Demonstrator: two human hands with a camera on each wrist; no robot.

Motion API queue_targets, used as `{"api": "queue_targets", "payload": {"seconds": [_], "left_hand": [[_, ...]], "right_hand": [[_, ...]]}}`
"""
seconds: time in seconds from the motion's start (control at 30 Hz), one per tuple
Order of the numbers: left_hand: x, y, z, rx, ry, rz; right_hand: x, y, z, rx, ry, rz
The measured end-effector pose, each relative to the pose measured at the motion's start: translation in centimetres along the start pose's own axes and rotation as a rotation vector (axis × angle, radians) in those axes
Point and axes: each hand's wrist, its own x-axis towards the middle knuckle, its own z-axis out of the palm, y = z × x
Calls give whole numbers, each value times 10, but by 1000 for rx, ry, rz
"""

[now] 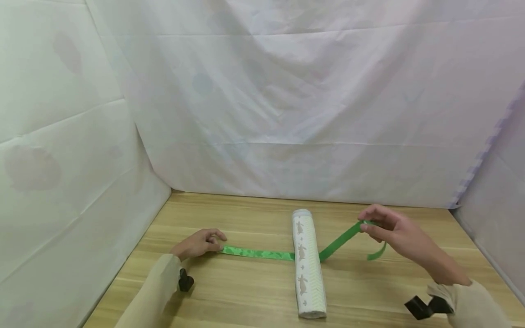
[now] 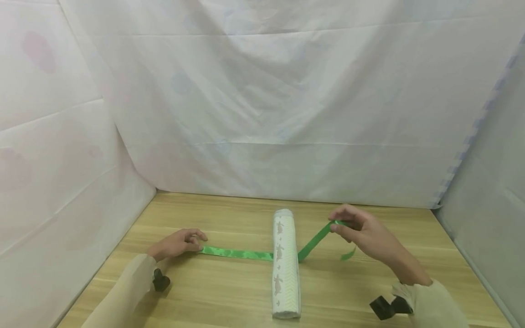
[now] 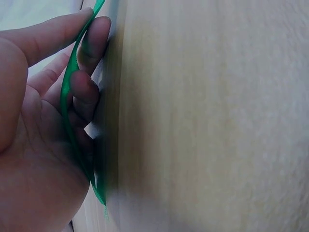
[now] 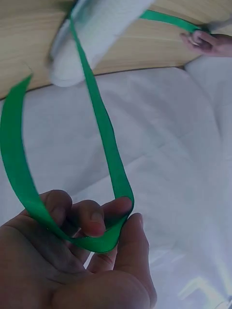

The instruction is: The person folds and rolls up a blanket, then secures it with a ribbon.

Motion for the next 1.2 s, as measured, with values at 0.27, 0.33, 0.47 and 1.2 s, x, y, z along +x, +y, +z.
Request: {"api": "queue_targets", "payload": {"seconds": [0.27,0.33,0.47,1.2], "left_hand": [[-1,0,0,-9,-3,8],[-1,-1,0,-14,-3,11],[-1,-2,0,-20,1,9],[-1,-3,2,-34,15,8]], "right_hand": [[26,-22,30,-16,-57,-22],[33,-24,41,-11,-86,-37],[48,-27,64,-5,-149,-57],[87,-13,200,-85,-437,-49]]}}
